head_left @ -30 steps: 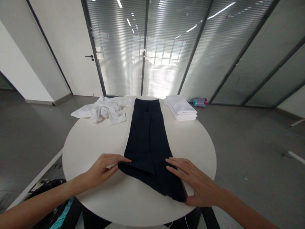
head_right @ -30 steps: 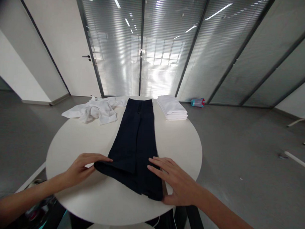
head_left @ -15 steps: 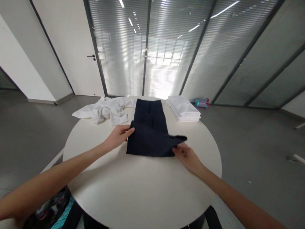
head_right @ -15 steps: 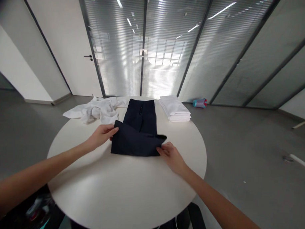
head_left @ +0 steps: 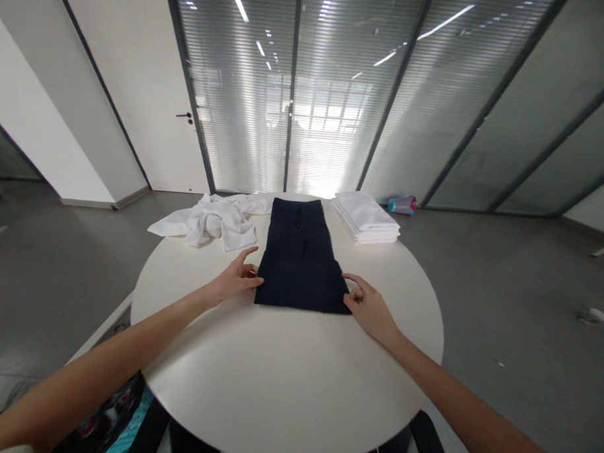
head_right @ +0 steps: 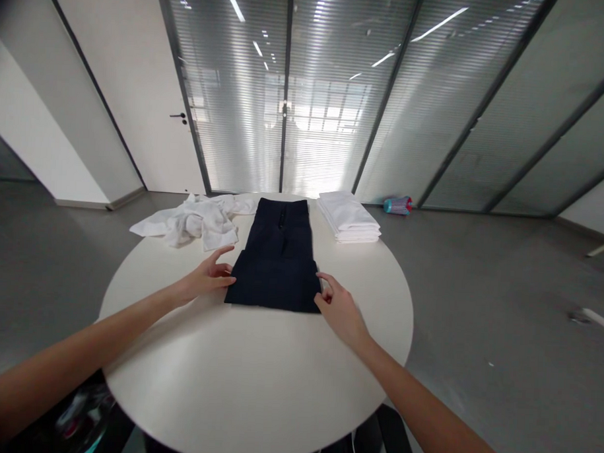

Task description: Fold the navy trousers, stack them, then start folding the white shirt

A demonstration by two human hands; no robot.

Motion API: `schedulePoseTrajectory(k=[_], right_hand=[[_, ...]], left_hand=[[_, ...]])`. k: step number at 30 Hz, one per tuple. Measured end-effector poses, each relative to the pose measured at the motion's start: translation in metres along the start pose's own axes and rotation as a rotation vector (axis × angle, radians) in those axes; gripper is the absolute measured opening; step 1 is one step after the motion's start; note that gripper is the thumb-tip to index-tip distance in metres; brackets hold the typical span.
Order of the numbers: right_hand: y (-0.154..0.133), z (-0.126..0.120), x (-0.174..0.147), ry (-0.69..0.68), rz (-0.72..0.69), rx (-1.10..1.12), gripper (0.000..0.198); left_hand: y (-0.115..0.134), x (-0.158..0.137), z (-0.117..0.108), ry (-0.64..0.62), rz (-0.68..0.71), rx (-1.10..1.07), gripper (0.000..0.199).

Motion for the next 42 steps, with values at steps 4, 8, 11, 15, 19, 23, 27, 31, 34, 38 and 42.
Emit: schedulePoseTrajectory(k=[4,8,11,15,19,23,27,31,34,38,42], right_hand=[[-0.002,0.0,0.0,0.015,-0.022,-0.033,0.041],[-0.005,0.0,0.001,0.022,-0.017,-0.029,0.031],[-0.007,0.001,0.001,0.02,-0.028,-0.049,0.031],[-0.006,0.003,0.001,0.027,-0.062,-0.151,0.029],[-0.004,0.003,0.0,0.04,-0.074,-0.184,0.027],[-0.005,0.003,-0.001,0.039,-0.082,-0.227,0.025],[-0.007,0.003,-0.001,0.041,-0.102,-0.271,0.025],[-0.006,0.005,0.0,0.029,-0.117,-0.296,0.024],[-0.006,0.005,0.0,0.011,-0.121,-0.34,0.023],[-0.02,-0.002,0.0,0.097,-0.233,-0.426,0.023],[-0.054,0.001,0.002,0.148,-0.513,-0.423,0.038]], left_hand=[[-0.002,0.001,0.009,0.026,0.053,-0.074,0.083],[-0.005,0.004,0.014,0.026,0.011,-0.115,0.085],[-0.007,0.006,0.014,0.029,0.008,-0.136,0.095],[-0.012,0.009,0.005,0.162,0.063,-0.021,0.097],[-0.012,0.0,-0.003,0.181,0.145,0.304,0.076],[-0.012,-0.016,0.0,0.038,0.12,0.394,0.064],[-0.011,-0.024,0.005,-0.026,0.129,0.381,0.064],[-0.015,-0.024,0.007,-0.042,0.192,0.4,0.052],[-0.016,-0.023,0.004,-0.016,0.286,0.481,0.041],[-0.005,-0.023,0.004,0.033,0.424,0.669,0.032],[0.025,-0.023,0.024,0.13,0.75,0.865,0.029]])
Point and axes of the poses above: each hand's wrist, its own x-axis towards the middle knuckle, its own z-axis out of the palm, y = z × x, the point moved 5 cm from there along x, towards the middle knuckle, and after that the axes turned 13 degrees about y, right-handed, at the moved point
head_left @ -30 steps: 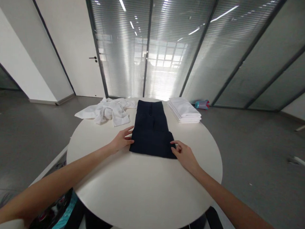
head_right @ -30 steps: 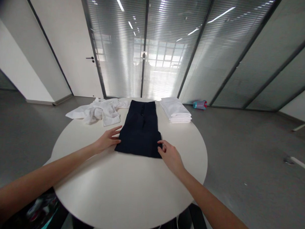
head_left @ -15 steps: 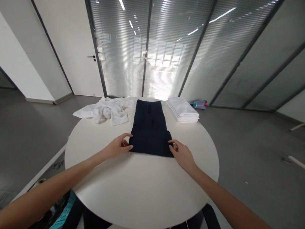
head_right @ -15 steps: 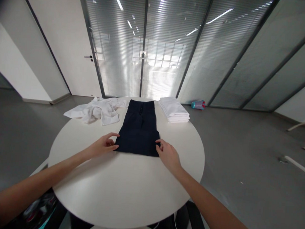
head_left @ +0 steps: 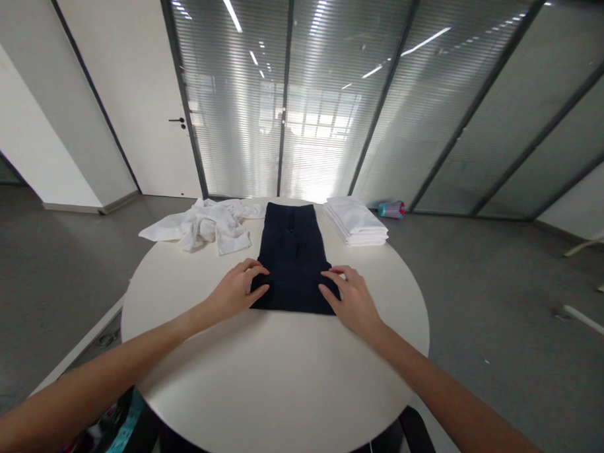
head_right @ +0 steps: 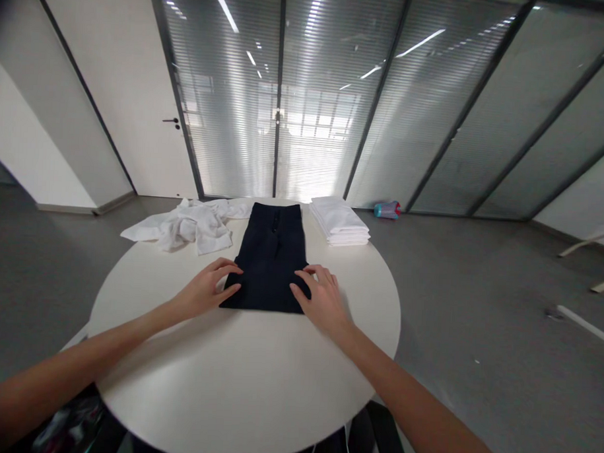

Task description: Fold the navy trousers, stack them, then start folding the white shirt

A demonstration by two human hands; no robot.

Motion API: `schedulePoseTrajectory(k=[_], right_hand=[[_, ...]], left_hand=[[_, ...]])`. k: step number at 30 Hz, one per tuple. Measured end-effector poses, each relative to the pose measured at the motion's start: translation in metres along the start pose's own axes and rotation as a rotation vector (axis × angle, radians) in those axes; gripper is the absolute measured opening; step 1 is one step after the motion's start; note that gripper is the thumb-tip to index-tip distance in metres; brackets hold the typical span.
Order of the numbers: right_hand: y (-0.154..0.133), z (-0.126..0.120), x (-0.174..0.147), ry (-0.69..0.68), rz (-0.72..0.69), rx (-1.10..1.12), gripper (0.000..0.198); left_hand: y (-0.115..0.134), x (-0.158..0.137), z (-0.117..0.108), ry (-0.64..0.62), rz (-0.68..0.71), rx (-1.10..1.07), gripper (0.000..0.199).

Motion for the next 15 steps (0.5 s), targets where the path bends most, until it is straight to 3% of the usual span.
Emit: schedulePoseTrajectory(k=[2,5,9,15], right_hand=[[-0.012,0.01,0.007,-0.087,-0.114,0.013,0.049],[-0.015,0.037,0.011,-0.271,-0.164,-0.036,0.062],[-0.004,0.062,0.008,-0.41,-0.117,-0.081,0.067],[-0.007,0.058,0.001,-0.412,-0.112,-0.075,0.069]], left_hand=[[0.015,0.011,0.008,-0.011,0.163,0.067,0.032],[0.022,0.019,0.034,-0.183,0.317,0.107,0.049],[0.007,0.019,0.062,-0.382,0.269,0.158,0.065],[0.008,0.008,0.062,-0.428,0.258,0.209,0.067]])
Point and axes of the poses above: each hand's wrist, its own x-axis towards the middle knuckle, its own z-axis out of the palm, y = z × x, the point moved 5 cm from there along x, towards the middle knuckle, and after that the axes turned 13 degrees about y, right-handed, at the moved point
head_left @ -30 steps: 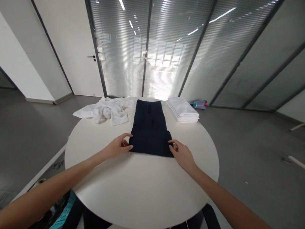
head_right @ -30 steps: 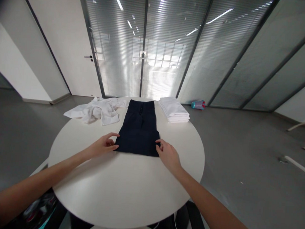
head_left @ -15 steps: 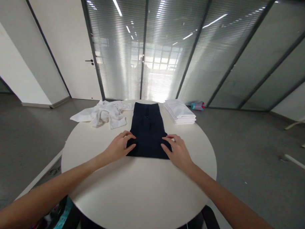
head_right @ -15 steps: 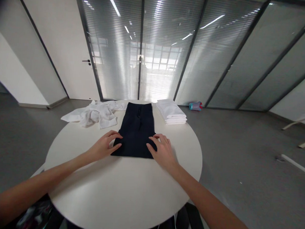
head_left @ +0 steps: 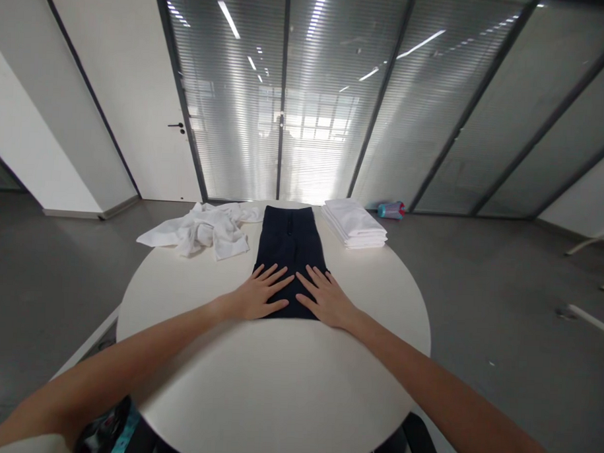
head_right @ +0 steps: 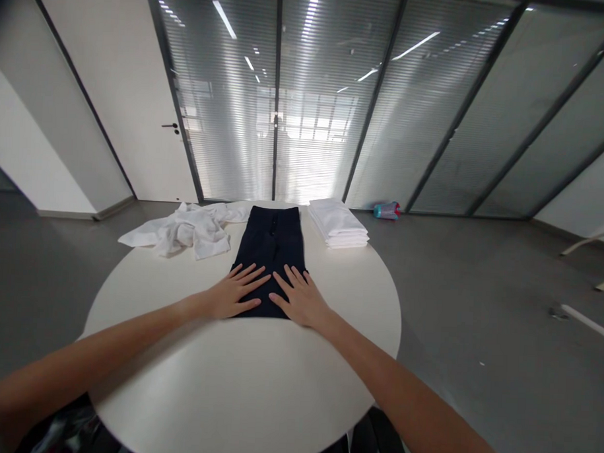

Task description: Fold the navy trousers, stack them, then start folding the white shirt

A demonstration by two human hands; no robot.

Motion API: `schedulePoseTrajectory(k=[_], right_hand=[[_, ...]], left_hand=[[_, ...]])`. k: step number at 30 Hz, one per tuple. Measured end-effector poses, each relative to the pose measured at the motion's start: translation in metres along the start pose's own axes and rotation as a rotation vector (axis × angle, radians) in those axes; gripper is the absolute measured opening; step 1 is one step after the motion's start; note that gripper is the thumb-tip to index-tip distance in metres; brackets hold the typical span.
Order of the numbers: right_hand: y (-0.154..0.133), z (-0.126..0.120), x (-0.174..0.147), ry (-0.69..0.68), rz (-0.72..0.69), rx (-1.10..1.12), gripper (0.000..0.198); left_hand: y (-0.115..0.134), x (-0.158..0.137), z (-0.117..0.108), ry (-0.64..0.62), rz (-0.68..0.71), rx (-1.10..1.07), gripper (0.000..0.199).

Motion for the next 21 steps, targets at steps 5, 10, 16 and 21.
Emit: schedulePoseTrajectory(k=[5,10,16,21], right_hand=[[-0.016,-0.005,-0.022,0.005,-0.02,0.015,0.071],[-0.018,-0.01,-0.021,-0.021,-0.049,0.025,0.071],[0.005,-0.008,0.007,0.06,-0.035,0.033,0.059],[0.042,-0.01,0.03,0.112,0.066,-0.005,0.027]], left_hand=[[0.018,-0.021,-0.007,-0.025,0.035,-0.023,0.07],[0.017,-0.018,-0.009,-0.024,0.072,-0.042,0.074],[-0.011,0.005,-0.011,0.143,0.01,-0.043,0.063],[-0.06,0.021,-0.016,0.267,-0.208,-0.018,0.034]])
Point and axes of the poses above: each hand's wrist, its own x-axis towards the middle knuckle, its own z-axis out of the palm, y = z × x, the point moved 5 cm from there along x, towards the middle knuckle, and after that the axes turned 13 degrees about y, right-handed, at the moved point
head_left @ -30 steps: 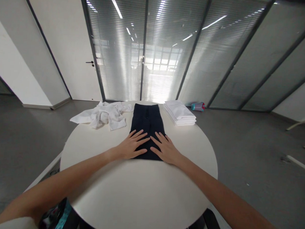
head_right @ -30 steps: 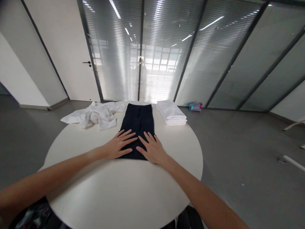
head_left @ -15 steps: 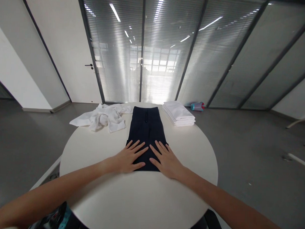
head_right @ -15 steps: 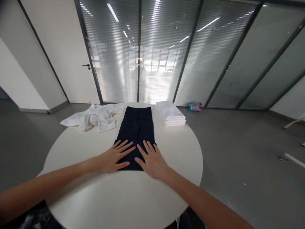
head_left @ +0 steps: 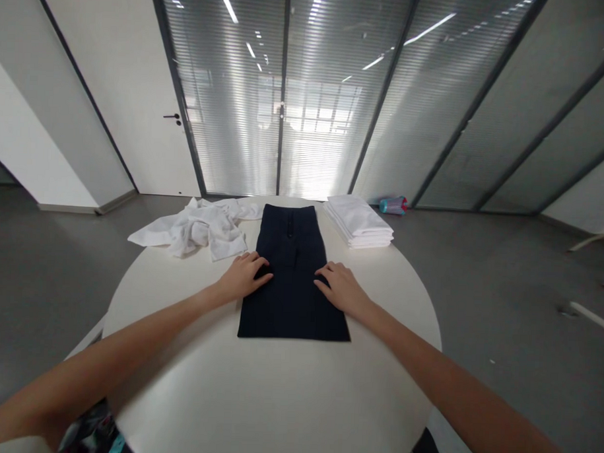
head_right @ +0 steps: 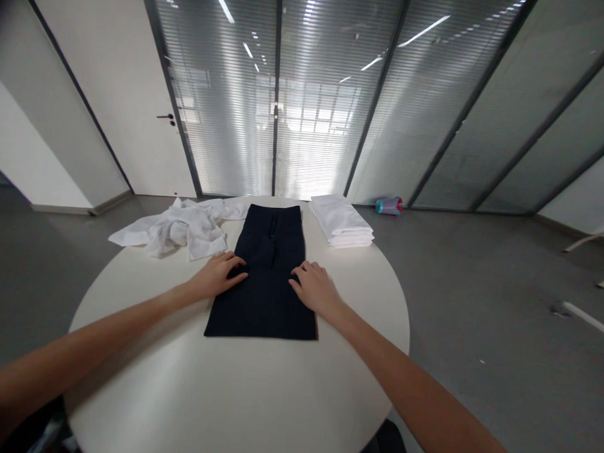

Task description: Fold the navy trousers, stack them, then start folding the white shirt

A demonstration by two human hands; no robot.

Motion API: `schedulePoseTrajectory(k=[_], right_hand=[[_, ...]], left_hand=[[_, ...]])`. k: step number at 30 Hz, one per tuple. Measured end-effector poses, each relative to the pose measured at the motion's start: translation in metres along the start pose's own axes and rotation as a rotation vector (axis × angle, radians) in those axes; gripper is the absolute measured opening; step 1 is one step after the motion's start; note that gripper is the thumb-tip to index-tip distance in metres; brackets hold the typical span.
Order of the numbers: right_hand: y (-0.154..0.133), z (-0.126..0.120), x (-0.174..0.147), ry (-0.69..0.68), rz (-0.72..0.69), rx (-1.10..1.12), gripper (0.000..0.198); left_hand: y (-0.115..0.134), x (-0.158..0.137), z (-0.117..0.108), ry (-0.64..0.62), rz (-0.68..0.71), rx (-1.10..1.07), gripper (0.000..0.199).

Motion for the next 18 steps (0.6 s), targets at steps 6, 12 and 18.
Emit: schedulePoseTrajectory(k=[6,12,18], right_hand=[[0.019,0.011,0.012,0.05,0.017,0.251,0.006],[0.001,-0.004,0.006,0.179,0.028,0.046,0.021],[-0.029,-0.003,0.002,0.124,-0.079,0.099,0.045]], left_hand=[[-0.017,0.011,0.008,-0.036,-0.001,-0.214,0.015],[0.0,0.012,-0.004,0.099,0.087,-0.05,0.019],[0.08,-0.011,-0.019,-0.049,0.234,-0.199,0.037]])
Point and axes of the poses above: each hand's wrist, its own x-axis towards the middle knuckle, its own z-axis out of the palm, y = z × x, the point moved 5 cm from there along x, towards the middle knuckle, and after that the axes turned 13 degrees about y, right-handed, at the moved point
